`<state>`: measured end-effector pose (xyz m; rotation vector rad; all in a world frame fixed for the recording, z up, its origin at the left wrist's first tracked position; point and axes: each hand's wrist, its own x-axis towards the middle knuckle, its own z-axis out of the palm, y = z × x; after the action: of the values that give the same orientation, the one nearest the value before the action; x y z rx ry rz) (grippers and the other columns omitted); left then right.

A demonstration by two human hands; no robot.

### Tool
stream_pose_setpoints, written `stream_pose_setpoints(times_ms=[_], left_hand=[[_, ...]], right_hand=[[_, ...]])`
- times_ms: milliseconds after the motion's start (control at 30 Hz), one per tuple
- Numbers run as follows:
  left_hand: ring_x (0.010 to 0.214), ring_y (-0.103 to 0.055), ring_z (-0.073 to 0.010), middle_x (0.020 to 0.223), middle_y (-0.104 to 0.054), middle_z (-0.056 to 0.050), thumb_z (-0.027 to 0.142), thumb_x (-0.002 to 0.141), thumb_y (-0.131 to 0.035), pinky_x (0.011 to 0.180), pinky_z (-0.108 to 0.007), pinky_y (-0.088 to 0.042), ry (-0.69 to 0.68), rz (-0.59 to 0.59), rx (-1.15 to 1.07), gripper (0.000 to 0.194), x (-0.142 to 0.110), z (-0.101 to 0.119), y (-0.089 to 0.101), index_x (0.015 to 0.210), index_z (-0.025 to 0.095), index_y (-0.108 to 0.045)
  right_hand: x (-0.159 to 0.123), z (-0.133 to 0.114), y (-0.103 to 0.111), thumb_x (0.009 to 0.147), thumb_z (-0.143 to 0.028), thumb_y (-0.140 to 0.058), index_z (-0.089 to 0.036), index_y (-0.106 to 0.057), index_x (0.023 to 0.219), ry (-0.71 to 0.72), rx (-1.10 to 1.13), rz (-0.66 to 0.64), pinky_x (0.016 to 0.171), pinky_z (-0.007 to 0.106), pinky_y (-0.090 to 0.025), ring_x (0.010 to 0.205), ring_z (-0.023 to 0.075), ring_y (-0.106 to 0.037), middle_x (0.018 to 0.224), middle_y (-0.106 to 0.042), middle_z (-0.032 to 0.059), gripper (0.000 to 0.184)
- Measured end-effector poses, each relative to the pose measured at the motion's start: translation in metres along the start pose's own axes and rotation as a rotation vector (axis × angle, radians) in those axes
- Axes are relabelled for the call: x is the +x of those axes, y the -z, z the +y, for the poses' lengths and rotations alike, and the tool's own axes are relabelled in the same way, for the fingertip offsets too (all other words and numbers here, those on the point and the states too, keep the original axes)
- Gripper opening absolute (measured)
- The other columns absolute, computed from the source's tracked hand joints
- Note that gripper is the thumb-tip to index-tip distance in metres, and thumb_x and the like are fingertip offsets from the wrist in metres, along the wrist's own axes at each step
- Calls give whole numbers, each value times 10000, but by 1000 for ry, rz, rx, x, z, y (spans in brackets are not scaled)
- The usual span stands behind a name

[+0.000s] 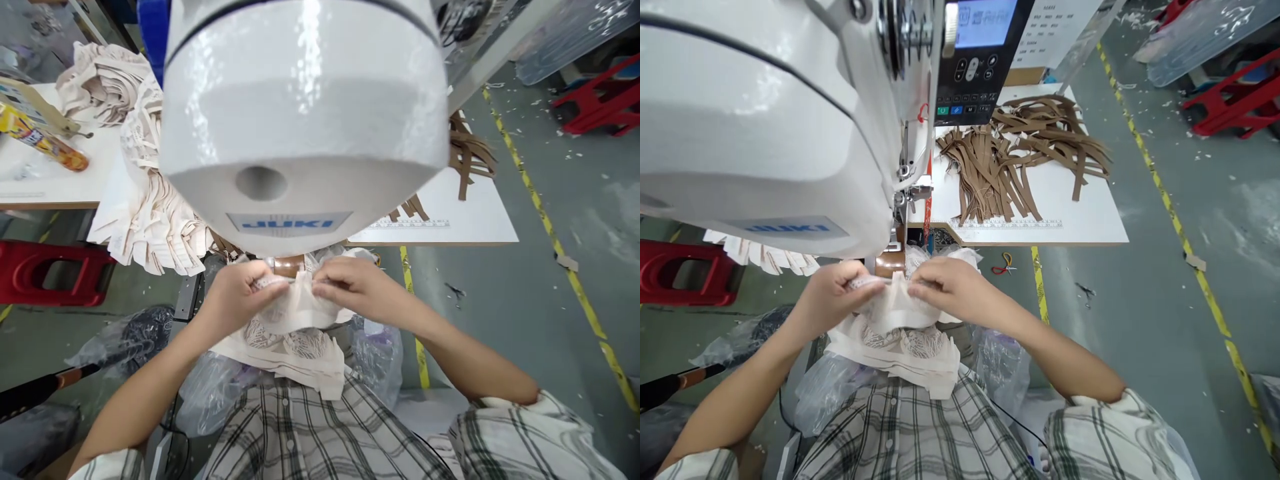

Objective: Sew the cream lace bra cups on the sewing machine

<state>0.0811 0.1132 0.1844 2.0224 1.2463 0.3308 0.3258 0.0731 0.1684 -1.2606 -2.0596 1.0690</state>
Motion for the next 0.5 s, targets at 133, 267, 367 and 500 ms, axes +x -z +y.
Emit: stream_pose_setpoints(times_ms=[133,267,367,500], left_hand=[[579,-463,-124,555,-458,29,426,832,-668,532,-244,-340,49,153,-9,335,19,-8,9,639,182,-543],[663,-523,-152,592,-462,23,315,794,-690,590,-254,-433,-17,253,-27,219,33,-17,10,689,195,-540],[745,-571,-178,662,-534,7,298,791,-692,671,-285,-509,-149,327,-67,192,39,-21,10,737,207,-532],[835,-616,-199,750,-616,-14,303,797,-689,810,-328,-554,-290,328,-111,187,45,-22,13,771,216,-525]], right_hand=[[23,8,1,955,-408,-596,-180,-663,736,-85,-8,79,625,267,-330,662,141,-541,680,-613,-8,323],[35,11,4,907,-443,-649,-179,-690,745,-116,95,111,611,261,-350,661,152,-564,671,-618,-19,312],[40,15,7,890,-452,-672,-185,-671,702,-110,84,123,612,273,-374,649,164,-564,633,-602,-16,326],[45,23,8,873,-429,-709,-200,-697,739,-107,91,115,726,310,-464,762,216,-622,630,-612,3,266]])
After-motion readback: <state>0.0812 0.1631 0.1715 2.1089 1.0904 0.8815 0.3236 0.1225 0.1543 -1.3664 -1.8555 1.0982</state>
